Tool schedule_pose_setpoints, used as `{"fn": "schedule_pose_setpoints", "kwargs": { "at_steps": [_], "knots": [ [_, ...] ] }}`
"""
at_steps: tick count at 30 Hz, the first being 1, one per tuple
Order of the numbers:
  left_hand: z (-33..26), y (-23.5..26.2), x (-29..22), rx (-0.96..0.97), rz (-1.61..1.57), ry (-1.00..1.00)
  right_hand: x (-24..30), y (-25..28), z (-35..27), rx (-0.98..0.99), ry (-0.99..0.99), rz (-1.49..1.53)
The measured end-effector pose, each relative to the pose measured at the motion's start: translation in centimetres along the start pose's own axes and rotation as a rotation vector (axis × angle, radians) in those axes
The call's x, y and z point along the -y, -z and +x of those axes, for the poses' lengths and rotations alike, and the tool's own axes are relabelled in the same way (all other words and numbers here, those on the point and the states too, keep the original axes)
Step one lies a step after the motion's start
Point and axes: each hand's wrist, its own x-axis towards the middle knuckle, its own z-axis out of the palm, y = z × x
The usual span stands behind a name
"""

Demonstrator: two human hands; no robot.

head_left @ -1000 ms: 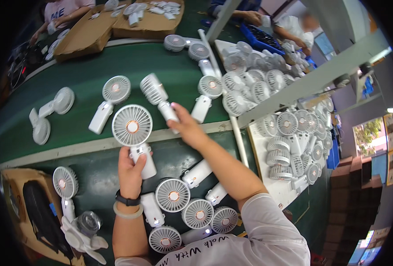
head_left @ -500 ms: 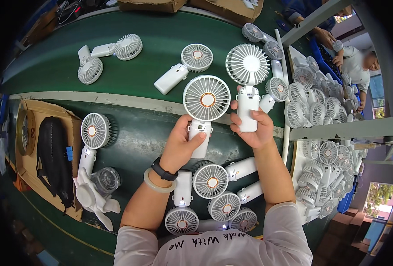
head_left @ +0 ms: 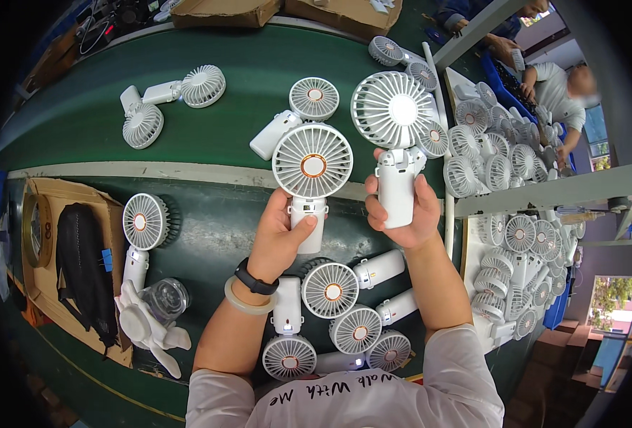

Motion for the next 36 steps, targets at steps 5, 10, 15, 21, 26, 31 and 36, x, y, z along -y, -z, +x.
{"fn": "schedule_pose_setpoints", "kwargs": {
  "at_steps": [5, 10, 15, 21, 26, 31, 36],
  "knots": [
    [-0.1, -0.2, -0.4, -0.011, -0.038, 0.044, -0.4, -0.1, -0.1, -0.012, 0.004, 0.014],
    [-0.1, -0.5, -0.7, -0.048, -0.084, 0.032, -0.7, -1.0, 0.0, -0.041, 0.033, 0.023],
    [-0.2, -1.0, -1.2, -0.1, -0.162, 0.11, -1.1, -1.4, -0.2, -0.188, 0.128, -0.043],
    [-0.7, -0.5, -1.2, -0.024, -0.107, 0.09, -0.7, -3.7, 0.0, -0.321, 0.013, -0.661],
    [-0.6, 0.0, -1.3, 0.013, -0.169, 0.206, -1.3, -4.2, 0.5, -0.415, 0.136, -0.87],
    [-0.8, -0.1, -1.2, 0.041, -0.314, 0.172, -2.1, -4.1, 0.7, -0.415, 0.195, -0.805],
    [-0.6, 0.0, -1.0, 0.08, -0.334, 0.093, -1.9, -3.9, 1.0, -0.461, 0.13, -0.76]
  ]
}}
